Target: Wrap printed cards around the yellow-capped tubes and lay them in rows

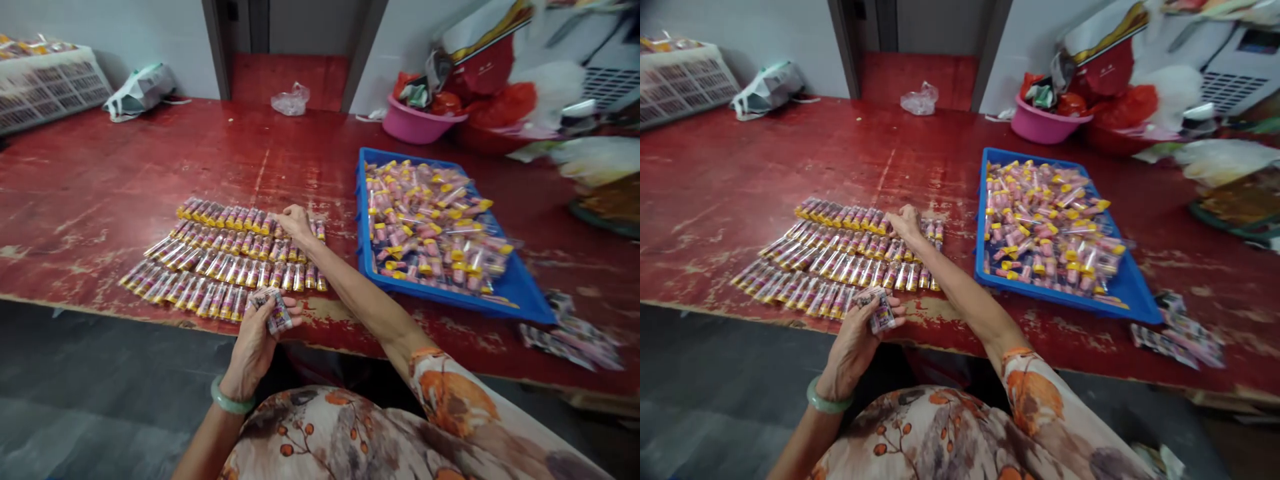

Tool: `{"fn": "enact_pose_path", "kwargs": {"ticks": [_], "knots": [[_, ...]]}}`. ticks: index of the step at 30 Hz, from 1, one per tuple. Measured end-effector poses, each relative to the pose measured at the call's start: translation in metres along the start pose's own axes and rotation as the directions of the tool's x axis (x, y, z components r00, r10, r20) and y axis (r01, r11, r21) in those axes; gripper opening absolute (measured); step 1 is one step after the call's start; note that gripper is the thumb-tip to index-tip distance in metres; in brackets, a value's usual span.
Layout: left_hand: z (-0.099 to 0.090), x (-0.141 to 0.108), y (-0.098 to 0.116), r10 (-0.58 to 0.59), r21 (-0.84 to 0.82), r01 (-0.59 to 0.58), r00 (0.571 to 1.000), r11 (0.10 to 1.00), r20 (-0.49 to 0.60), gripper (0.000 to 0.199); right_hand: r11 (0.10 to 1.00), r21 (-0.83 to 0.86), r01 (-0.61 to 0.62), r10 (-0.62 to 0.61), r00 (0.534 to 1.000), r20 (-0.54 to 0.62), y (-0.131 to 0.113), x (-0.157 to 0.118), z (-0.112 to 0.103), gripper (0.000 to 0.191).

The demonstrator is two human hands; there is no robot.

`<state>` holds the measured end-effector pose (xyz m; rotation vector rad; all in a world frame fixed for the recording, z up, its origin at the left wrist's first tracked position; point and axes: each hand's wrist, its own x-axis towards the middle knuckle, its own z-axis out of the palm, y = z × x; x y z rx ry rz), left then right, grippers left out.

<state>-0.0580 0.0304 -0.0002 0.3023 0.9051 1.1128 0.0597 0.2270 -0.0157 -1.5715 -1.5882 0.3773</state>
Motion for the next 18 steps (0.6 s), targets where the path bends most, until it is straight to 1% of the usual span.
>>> {"fn": "enact_pose_path", "kwargs": {"ticks": [1,3,4,6,7,8,9,10,13,15,16,18], "knots": [[0.001,0.001,-0.001,0.000,0.015,0.000,1.000,1.000,0.000,0.024,0.998,-0.062,-0.014,0.016,0.999,0.028,0.007,-0.003,-0.018,0.031],[0.005,0.003,-0.004,-0.005,0.028,0.004,1.000,1.000,0.008,0.026,0.981,-0.183,-0.058,0.070,0.996,0.057,0.025,-0.007,-0.065,0.024],[0.007,0.003,-0.006,-0.011,0.024,0.010,1.000,1.000,0.014,0.026,0.966,-0.248,-0.080,0.094,0.995,0.045,0.035,-0.009,-0.092,0.020],[0.012,0.003,-0.011,-0.025,0.011,0.025,0.999,1.000,0.028,0.025,0.910,-0.388,-0.149,0.149,0.988,-0.032,0.058,-0.011,-0.140,0.021],[0.016,0.003,-0.014,-0.032,0.014,0.032,0.999,0.999,0.040,0.025,0.876,-0.448,-0.179,0.178,0.983,-0.043,0.069,-0.012,-0.159,0.022],[0.020,0.002,-0.017,-0.036,0.026,0.035,0.998,0.999,0.055,0.026,0.847,-0.495,-0.194,0.203,0.979,-0.036,0.081,-0.014,-0.173,0.024],[0.024,0.002,-0.020,-0.038,0.045,0.035,0.997,0.998,0.072,0.028,0.823,-0.533,-0.194,0.219,0.976,-0.017,0.091,-0.015,-0.182,0.028],[0.029,0.001,-0.023,-0.037,0.064,0.031,0.996,0.997,0.087,0.030,0.807,-0.561,-0.183,0.228,0.974,0.010,0.099,-0.016,-0.185,0.034],[0.040,-0.003,-0.030,-0.005,0.085,-0.004,0.994,0.996,0.106,0.034,0.785,-0.605,-0.133,0.223,0.972,0.075,0.113,-0.016,-0.176,0.047],[0.043,-0.004,-0.033,0.021,0.079,-0.028,0.996,0.996,0.088,0.036,0.781,-0.613,-0.117,0.217,0.972,0.092,0.113,-0.014,-0.171,0.045],[0.044,-0.005,-0.035,0.034,0.079,-0.039,0.997,0.996,0.071,0.037,0.782,-0.612,-0.117,0.213,0.973,0.086,0.111,-0.014,-0.172,0.042],[0.045,-0.006,-0.037,0.058,0.082,-0.060,0.998,0.995,0.033,0.039,0.779,-0.614,-0.130,0.188,0.982,0.031,0.105,-0.019,-0.182,0.037]]}}
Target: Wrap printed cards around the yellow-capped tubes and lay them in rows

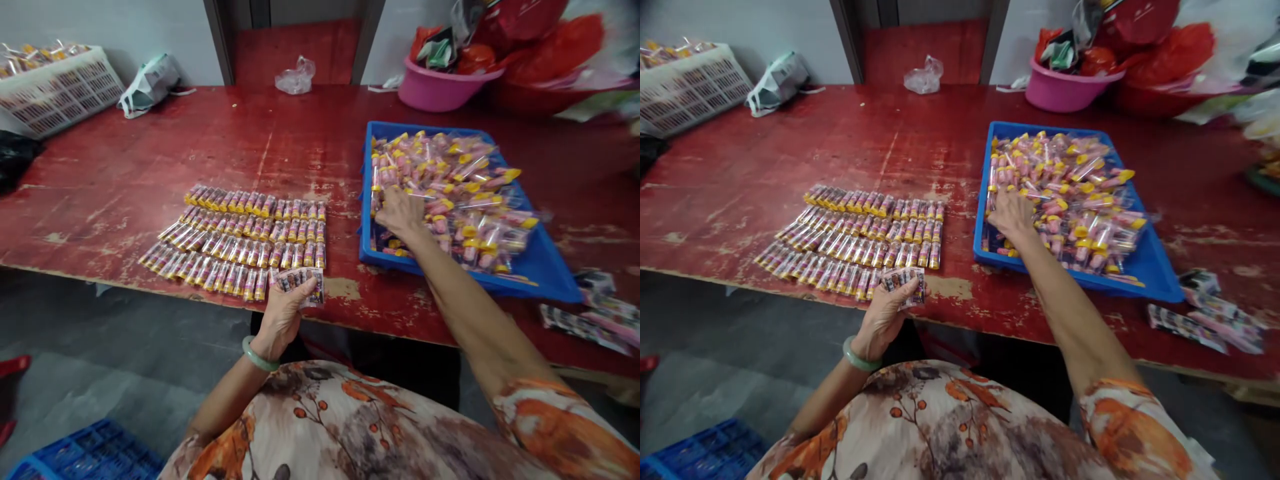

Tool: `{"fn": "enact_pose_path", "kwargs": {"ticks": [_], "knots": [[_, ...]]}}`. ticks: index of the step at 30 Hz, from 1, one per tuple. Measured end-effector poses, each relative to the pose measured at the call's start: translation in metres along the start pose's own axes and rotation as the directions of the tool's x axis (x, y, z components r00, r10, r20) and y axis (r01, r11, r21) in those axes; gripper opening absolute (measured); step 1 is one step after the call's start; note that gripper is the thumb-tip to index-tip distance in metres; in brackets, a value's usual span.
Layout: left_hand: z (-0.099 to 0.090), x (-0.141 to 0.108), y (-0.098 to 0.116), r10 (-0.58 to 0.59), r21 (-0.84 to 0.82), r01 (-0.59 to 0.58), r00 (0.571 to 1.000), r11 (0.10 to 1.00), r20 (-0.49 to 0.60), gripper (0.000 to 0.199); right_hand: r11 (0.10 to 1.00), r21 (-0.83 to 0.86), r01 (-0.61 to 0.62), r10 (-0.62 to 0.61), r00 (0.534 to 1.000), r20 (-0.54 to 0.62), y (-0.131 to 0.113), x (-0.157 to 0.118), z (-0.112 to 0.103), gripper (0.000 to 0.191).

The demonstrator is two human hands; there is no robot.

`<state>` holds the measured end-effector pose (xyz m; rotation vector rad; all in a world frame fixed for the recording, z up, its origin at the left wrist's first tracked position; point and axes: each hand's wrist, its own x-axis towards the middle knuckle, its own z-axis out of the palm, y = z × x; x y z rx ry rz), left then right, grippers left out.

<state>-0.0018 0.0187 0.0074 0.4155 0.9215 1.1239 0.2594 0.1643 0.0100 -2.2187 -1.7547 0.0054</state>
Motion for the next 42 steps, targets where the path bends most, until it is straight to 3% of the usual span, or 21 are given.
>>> {"fn": "enact_pose_path", "kwargs": {"ticks": [2,4,6,7,8,11,15,20,22,24,27,30,34,38,42], "knots": [[0.000,0.000,-0.002,0.014,0.005,-0.014,0.999,1.000,-0.035,0.039,0.994,0.110,-0.012,0.025,0.993,-0.117,0.002,-0.020,-0.016,0.027],[0.001,0.001,-0.004,0.011,0.004,-0.011,0.998,1.000,-0.057,0.039,0.914,0.405,0.008,0.061,0.986,-0.157,-0.002,-0.056,-0.029,0.014],[0.003,0.003,-0.006,0.001,-0.010,-0.001,0.998,1.000,-0.059,0.039,0.681,0.730,-0.046,0.029,0.999,0.036,-0.016,-0.100,-0.036,0.018],[0.004,0.004,-0.008,-0.003,-0.018,0.002,0.998,1.000,-0.056,0.039,0.592,0.797,-0.124,-0.064,0.978,0.200,-0.026,-0.122,-0.036,0.024],[0.005,0.004,-0.009,-0.006,-0.023,0.004,0.999,1.000,-0.050,0.038,0.541,0.816,-0.204,-0.140,0.935,0.327,-0.037,-0.141,-0.035,0.024],[0.005,0.005,-0.013,-0.027,-0.019,0.027,1.000,0.999,-0.002,0.034,0.487,0.826,-0.285,-0.218,0.876,0.430,-0.066,-0.174,-0.024,0.023],[0.000,0.005,-0.012,-0.096,-0.030,0.096,0.995,0.995,0.020,0.035,0.474,0.835,-0.278,-0.214,0.884,0.415,-0.074,-0.166,-0.012,0.020],[-0.004,0.007,-0.008,-0.195,-0.007,0.195,0.981,0.981,0.005,0.033,0.564,0.788,-0.248,-0.298,0.828,0.474,-0.066,-0.144,-0.015,0.018],[-0.005,0.008,-0.009,-0.195,-0.029,0.195,0.980,0.980,-0.023,0.035,0.566,0.791,-0.234,-0.269,0.854,0.445,-0.061,-0.146,-0.017,0.022],[-0.007,0.009,-0.010,-0.181,-0.054,0.178,0.981,0.983,-0.065,0.038,0.495,0.828,-0.264,-0.219,0.884,0.413,-0.051,-0.155,-0.019,0.024],[-0.009,0.010,-0.012,-0.151,-0.071,0.145,0.985,0.987,-0.084,0.039,0.318,0.891,-0.324,-0.225,0.887,0.403,-0.033,-0.176,-0.021,0.017],[-0.008,0.009,-0.013,-0.128,-0.084,0.122,0.989,0.989,-0.074,0.039,0.281,0.932,-0.229,-0.282,0.908,0.309,-0.022,-0.196,-0.021,0.017],[-0.001,0.006,-0.015,-0.152,-0.126,0.147,0.988,0.981,-0.037,0.032,0.427,0.894,0.137,-0.284,0.959,-0.011,-0.029,-0.210,-0.020,0.021],[0.004,0.005,-0.016,-0.210,-0.151,0.200,0.976,0.968,-0.051,0.027,0.577,0.692,0.434,-0.309,0.900,-0.307,-0.040,-0.215,-0.018,0.029],[0.004,0.008,-0.017,-0.231,-0.210,0.210,0.970,0.955,-0.080,0.023,0.629,0.534,0.566,-0.354,0.819,-0.451,-0.042,-0.222,-0.017,0.041]]}}
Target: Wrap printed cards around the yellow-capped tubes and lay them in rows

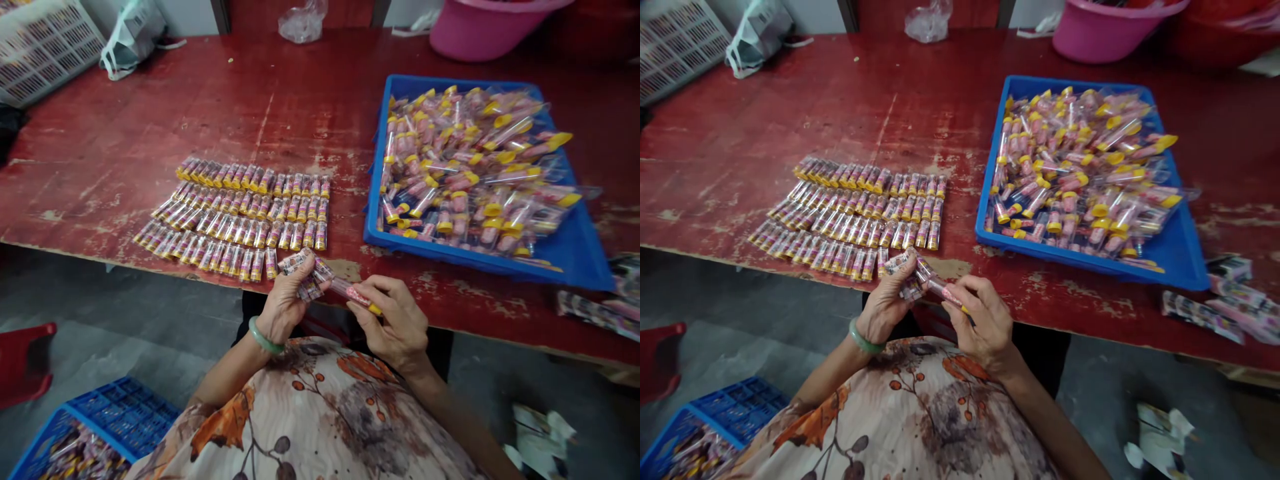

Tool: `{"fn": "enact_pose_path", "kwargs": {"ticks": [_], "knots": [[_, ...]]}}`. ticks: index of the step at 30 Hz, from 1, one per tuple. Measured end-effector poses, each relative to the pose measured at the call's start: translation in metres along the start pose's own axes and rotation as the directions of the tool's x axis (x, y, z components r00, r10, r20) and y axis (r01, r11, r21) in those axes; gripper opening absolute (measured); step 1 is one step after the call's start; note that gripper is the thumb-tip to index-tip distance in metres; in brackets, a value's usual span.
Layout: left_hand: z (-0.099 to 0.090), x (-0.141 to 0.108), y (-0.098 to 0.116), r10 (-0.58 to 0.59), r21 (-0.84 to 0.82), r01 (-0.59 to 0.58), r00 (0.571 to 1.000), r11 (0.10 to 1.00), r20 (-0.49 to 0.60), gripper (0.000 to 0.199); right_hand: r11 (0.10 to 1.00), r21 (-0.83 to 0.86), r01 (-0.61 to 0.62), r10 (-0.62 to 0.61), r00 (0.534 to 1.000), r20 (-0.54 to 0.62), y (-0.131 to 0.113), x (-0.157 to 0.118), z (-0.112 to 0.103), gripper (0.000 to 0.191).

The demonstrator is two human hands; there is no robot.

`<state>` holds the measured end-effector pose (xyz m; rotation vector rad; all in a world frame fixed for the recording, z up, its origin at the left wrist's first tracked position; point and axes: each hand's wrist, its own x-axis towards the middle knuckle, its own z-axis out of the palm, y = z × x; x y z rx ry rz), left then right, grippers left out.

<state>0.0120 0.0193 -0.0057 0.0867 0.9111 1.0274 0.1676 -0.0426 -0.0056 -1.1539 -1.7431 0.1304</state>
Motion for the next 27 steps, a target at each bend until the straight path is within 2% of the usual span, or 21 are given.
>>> {"fn": "enact_pose_path", "kwargs": {"ticks": [7,13,16,20,21,23,25,27], "knots": [[-0.002,-0.003,-0.001,-0.024,-0.004,0.024,0.999,1.000,0.025,0.027,0.995,-0.085,0.050,-0.053,0.998,-0.034,0.000,-0.001,0.005,0.041],[-0.001,-0.010,-0.001,0.005,0.051,-0.006,0.999,0.999,0.032,0.032,0.961,-0.264,0.079,-0.106,0.990,-0.089,-0.002,-0.010,0.015,0.042],[-0.002,-0.010,-0.005,0.040,0.073,-0.042,0.999,0.996,0.032,0.035,0.914,-0.379,0.146,-0.184,0.981,-0.068,-0.002,-0.015,0.021,0.046],[-0.002,-0.009,-0.010,0.091,0.095,-0.099,0.992,0.991,0.088,0.037,0.890,-0.417,0.185,-0.228,0.972,-0.056,-0.004,-0.011,0.027,0.047],[-0.003,-0.009,-0.010,0.093,0.092,-0.102,0.991,0.991,0.094,0.037,0.906,-0.383,0.181,-0.215,0.975,-0.047,-0.005,-0.008,0.026,0.046],[-0.003,-0.009,-0.008,0.089,0.073,-0.096,0.992,0.993,0.091,0.035,0.968,-0.205,0.143,-0.141,0.990,0.024,-0.005,-0.003,0.021,0.043],[-0.002,-0.009,-0.005,0.075,0.049,-0.080,0.994,0.996,0.083,0.034,0.999,0.034,0.016,-0.021,0.989,0.148,-0.006,0.003,0.014,0.038],[-0.001,-0.010,-0.003,0.053,0.043,-0.057,0.995,0.997,0.089,0.036,0.982,0.164,-0.090,0.056,0.978,0.199,-0.006,0.006,0.008,0.036]]}}
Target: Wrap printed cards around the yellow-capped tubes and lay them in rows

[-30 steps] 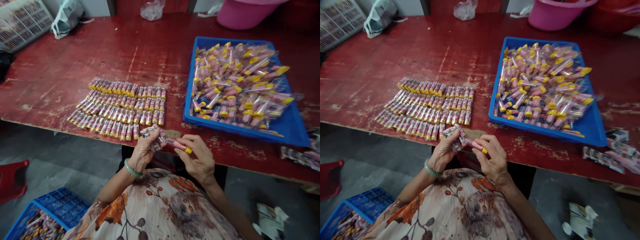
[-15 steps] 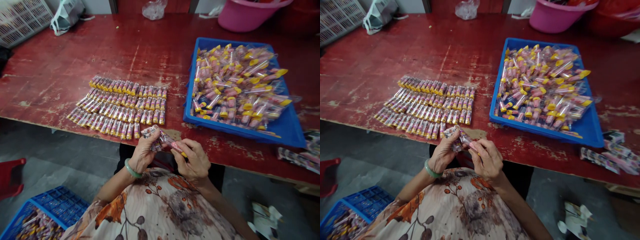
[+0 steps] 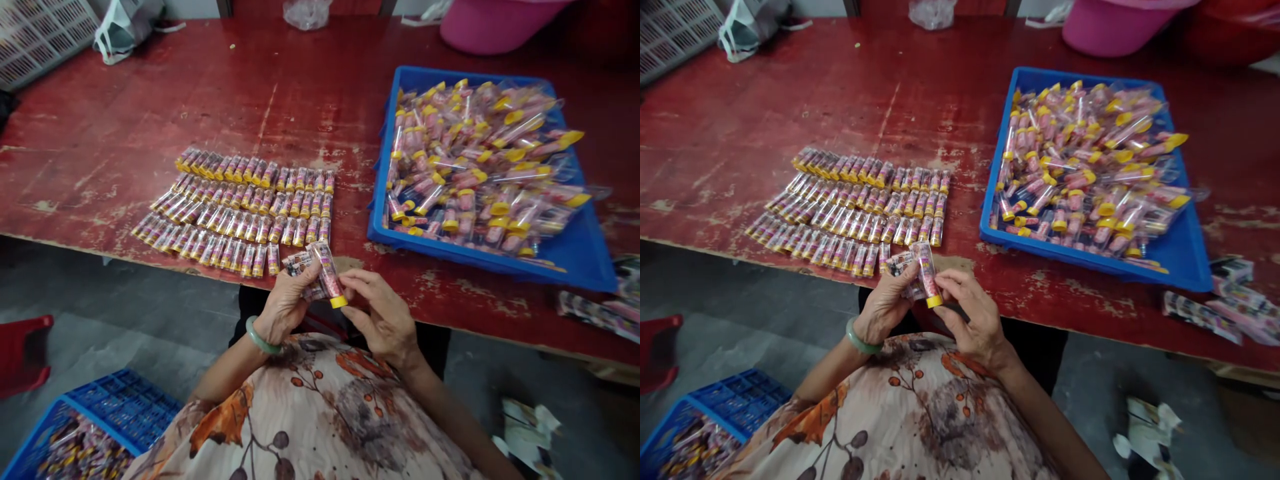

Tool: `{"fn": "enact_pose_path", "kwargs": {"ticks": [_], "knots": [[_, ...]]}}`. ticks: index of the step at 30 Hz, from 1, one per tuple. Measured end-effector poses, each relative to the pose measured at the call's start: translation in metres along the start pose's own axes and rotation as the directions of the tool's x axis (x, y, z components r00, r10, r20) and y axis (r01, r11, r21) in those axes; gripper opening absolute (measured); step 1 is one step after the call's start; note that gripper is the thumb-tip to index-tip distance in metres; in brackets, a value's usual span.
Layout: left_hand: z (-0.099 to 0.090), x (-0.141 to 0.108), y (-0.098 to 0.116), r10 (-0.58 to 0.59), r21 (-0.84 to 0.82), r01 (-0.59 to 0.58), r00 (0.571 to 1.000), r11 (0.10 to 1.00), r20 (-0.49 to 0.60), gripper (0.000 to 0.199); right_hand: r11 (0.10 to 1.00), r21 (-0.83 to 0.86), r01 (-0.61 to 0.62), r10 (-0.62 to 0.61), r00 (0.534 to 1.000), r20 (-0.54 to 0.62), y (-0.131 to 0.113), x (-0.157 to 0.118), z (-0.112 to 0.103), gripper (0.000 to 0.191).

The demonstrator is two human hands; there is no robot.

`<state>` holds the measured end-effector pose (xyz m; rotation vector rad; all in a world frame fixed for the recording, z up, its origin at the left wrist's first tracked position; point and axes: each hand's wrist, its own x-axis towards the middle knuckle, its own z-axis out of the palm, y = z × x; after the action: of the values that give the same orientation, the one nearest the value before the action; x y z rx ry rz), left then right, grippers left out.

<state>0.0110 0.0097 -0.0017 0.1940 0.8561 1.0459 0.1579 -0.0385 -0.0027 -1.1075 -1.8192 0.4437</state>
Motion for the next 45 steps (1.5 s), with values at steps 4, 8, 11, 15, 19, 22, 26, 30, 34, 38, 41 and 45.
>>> {"fn": "enact_pose_path", "kwargs": {"ticks": [4,8,11,15,19,22,26,30,34,38,41,45], "knots": [[0.004,-0.006,-0.001,-0.067,0.011,0.067,0.997,0.998,0.039,0.036,0.996,-0.086,0.040,-0.055,0.983,-0.178,0.002,0.000,0.002,0.032],[0.006,-0.013,-0.007,-0.106,0.045,0.103,0.992,0.994,0.072,0.036,0.955,-0.279,0.096,-0.176,0.944,-0.278,0.007,-0.003,0.013,0.032],[0.008,-0.017,-0.009,-0.095,0.062,0.091,0.994,0.994,0.060,0.038,0.955,-0.289,0.059,-0.153,0.936,-0.316,0.007,-0.005,0.015,0.030],[0.009,-0.018,-0.010,-0.082,0.074,0.078,0.995,0.994,0.064,0.037,0.966,-0.255,0.036,-0.128,0.926,-0.355,0.002,-0.004,0.014,0.029],[0.008,-0.019,-0.012,-0.082,0.088,0.074,0.993,0.993,0.088,0.031,0.966,-0.253,0.049,-0.148,0.910,-0.387,-0.001,-0.001,0.014,0.029],[0.006,-0.018,-0.014,-0.070,0.108,0.061,0.994,0.992,0.085,0.031,0.961,-0.273,0.035,-0.144,0.909,-0.392,0.000,-0.002,0.016,0.027],[0.006,-0.018,-0.016,-0.061,0.110,0.052,0.995,0.993,0.074,0.033,0.958,-0.285,0.024,-0.141,0.906,-0.399,0.001,-0.004,0.017,0.027],[0.008,-0.018,-0.015,-0.060,0.115,0.053,0.996,0.992,0.060,0.036,0.956,-0.292,0.027,-0.147,0.906,-0.396,-0.001,-0.004,0.017,0.026],[0.009,-0.017,-0.015,-0.061,0.113,0.053,0.996,0.992,0.070,0.036,0.955,-0.295,0.040,-0.158,0.907,-0.390,-0.001,-0.004,0.016,0.028],[0.009,-0.018,-0.016,-0.067,0.112,0.056,0.992,0.992,0.104,0.033,0.941,-0.337,0.043,-0.174,0.912,-0.371,0.001,-0.008,0.016,0.030],[0.009,-0.019,-0.015,-0.065,0.110,0.053,0.992,0.993,0.104,0.032,0.929,-0.368,0.043,-0.182,0.918,-0.352,0.002,-0.009,0.015,0.030],[0.010,-0.020,-0.012,-0.068,0.105,0.058,0.994,0.993,0.090,0.033,0.942,-0.336,0.028,-0.156,0.919,-0.361,-0.002,-0.006,0.015,0.029]]}}
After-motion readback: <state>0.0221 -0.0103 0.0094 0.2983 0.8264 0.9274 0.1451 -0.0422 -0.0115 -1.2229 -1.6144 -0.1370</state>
